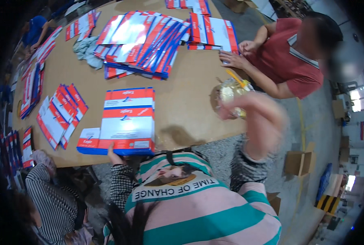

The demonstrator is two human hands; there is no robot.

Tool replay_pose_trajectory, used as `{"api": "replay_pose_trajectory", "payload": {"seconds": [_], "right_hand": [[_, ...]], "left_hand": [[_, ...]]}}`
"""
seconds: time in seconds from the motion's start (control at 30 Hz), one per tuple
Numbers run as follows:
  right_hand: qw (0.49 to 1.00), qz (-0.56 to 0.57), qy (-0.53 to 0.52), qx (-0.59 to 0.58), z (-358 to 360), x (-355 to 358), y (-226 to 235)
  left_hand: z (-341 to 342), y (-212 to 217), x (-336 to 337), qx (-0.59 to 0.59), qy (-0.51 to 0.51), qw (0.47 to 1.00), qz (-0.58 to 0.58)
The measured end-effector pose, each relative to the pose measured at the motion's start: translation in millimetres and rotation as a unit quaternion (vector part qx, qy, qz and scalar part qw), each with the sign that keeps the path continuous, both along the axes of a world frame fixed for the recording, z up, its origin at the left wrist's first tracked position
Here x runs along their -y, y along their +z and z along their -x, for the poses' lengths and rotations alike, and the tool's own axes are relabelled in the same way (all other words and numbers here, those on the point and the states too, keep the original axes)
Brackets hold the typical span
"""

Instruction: The person applies adhesive to the edges of flat cardboard sheets using a brush, folds them into box shapes, and stacks the finished units. They handle stacks of printed cardboard sheets and a container of adhesive, working at a table with other workers.

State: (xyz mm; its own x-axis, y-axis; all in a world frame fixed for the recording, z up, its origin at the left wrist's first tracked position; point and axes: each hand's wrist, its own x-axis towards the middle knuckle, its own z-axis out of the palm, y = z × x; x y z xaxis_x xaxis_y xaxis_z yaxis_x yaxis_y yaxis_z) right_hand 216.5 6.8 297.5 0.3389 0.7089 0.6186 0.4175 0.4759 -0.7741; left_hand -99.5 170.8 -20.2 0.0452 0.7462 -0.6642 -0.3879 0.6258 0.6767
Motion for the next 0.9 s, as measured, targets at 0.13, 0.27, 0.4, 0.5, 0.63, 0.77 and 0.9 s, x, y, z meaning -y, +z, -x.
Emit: {"api": "replay_pose_trajectory", "payload": {"seconds": [0.13, 0.27, 0.4, 0.5, 0.63, 0.77, 0.9], "right_hand": [[0.846, 0.332, -0.160, -0.384, -25.4, 24.2, -207.7], [0.782, 0.397, -0.157, -0.455, -7.9, 64.5, -266.9], [0.764, 0.492, -0.101, -0.404, 10.8, 44.7, -291.6], [0.787, 0.505, -0.063, -0.349, 22.4, 12.9, -314.0], [0.844, 0.460, -0.102, -0.257, 31.4, -36.9, -341.0], [0.894, 0.401, -0.198, 0.029, 38.8, -82.3, -354.6], [0.850, 0.421, -0.309, 0.071, 55.9, -108.5, -347.6]], "left_hand": [[-4.2, 3.5, 0.5, 0.053, 0.003, 0.998, 0.025], [14.5, 25.6, 1.3, -0.025, 0.119, 0.992, 0.045], [19.8, 54.6, -7.5, 0.017, 0.097, 0.993, -0.061], [52.3, 63.8, -19.4, 0.028, 0.093, 0.992, -0.077], [77.1, 104.5, -38.5, 0.088, 0.063, 0.982, -0.155], [67.7, 125.5, -82.5, 0.129, 0.079, 0.971, -0.187], [34.5, 123.7, -149.7, 0.163, 0.105, 0.958, -0.212]]}}
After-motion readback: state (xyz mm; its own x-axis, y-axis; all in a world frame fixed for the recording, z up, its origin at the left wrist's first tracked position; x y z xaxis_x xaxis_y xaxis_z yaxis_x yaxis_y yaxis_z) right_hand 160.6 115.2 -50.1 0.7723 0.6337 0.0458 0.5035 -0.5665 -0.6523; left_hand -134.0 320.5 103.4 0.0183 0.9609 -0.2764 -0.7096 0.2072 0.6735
